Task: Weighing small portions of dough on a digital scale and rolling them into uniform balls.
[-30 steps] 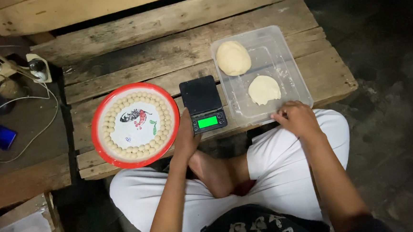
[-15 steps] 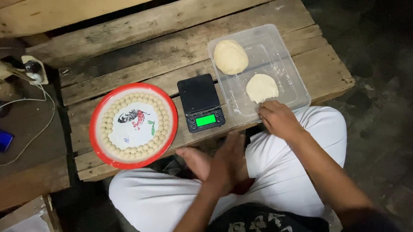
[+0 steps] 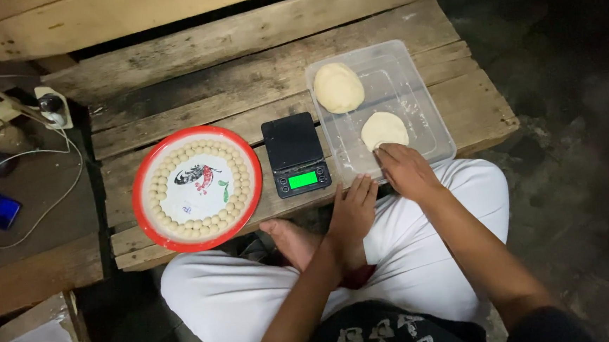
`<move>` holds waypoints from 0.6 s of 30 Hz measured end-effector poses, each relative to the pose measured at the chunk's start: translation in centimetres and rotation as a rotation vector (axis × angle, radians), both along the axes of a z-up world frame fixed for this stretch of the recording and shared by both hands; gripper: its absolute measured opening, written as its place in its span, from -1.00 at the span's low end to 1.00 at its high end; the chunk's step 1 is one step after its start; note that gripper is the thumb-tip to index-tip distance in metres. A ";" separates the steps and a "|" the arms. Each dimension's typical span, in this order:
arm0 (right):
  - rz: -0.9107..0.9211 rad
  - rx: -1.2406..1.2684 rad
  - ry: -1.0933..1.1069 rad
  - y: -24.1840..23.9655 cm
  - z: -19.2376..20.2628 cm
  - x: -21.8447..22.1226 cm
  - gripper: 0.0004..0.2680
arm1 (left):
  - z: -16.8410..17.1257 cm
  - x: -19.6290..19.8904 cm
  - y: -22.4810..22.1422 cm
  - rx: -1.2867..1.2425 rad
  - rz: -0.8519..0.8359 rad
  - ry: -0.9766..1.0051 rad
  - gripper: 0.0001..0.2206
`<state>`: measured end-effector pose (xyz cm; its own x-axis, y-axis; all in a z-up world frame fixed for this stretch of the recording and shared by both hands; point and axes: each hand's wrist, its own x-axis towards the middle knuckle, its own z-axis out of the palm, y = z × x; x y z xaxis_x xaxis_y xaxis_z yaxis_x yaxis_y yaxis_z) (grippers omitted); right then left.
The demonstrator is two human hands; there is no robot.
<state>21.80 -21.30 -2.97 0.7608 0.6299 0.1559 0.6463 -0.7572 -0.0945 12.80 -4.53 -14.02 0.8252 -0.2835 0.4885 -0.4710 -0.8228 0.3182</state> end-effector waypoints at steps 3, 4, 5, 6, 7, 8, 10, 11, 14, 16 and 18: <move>-0.015 0.012 -0.122 0.4 -0.9 1.4 -0.73 | 0.3 -0.3 0.1 -0.014 -0.026 0.077 -0.38; -0.026 0.021 -0.272 0.5 -1.4 2.0 -0.79 | 0.4 -0.3 0.2 -0.020 -0.032 0.103 -0.37; -0.035 0.033 -0.425 0.9 -1.9 2.9 -0.85 | 0.6 -0.2 0.4 -0.024 -0.035 0.125 -0.35; -0.034 0.035 -0.425 1.1 -1.7 3.0 -0.85 | 0.8 -0.4 0.3 -0.022 -0.032 0.125 -0.35; -0.023 0.019 -0.447 1.5 -1.4 3.3 -0.83 | 1.0 -0.5 0.4 -0.013 -0.030 0.157 -0.33; -0.013 0.003 -0.469 1.9 -1.1 3.6 -0.81 | 1.1 -0.5 0.5 -0.003 -0.028 0.189 -0.31; 0.000 -0.043 -0.448 1.7 -2.0 3.6 -0.83 | 1.4 -0.5 0.7 0.002 -0.035 0.226 -0.32; 0.009 -0.093 -0.426 1.4 -2.5 3.5 -0.85 | 1.5 -0.6 0.7 0.005 -0.048 0.263 -0.33; 0.005 -0.007 -0.341 1.2 -1.7 2.9 -0.90 | -0.3 -0.3 0.3 0.012 -0.015 0.142 -0.29; -0.029 0.100 -0.209 1.1 -0.8 1.7 -0.94 | -0.7 -0.4 0.2 0.008 -0.017 0.131 -0.28; -0.056 0.208 -0.081 1.0 0.0 1.2 -0.96 | -0.5 -0.4 0.3 0.002 -0.011 0.114 -0.27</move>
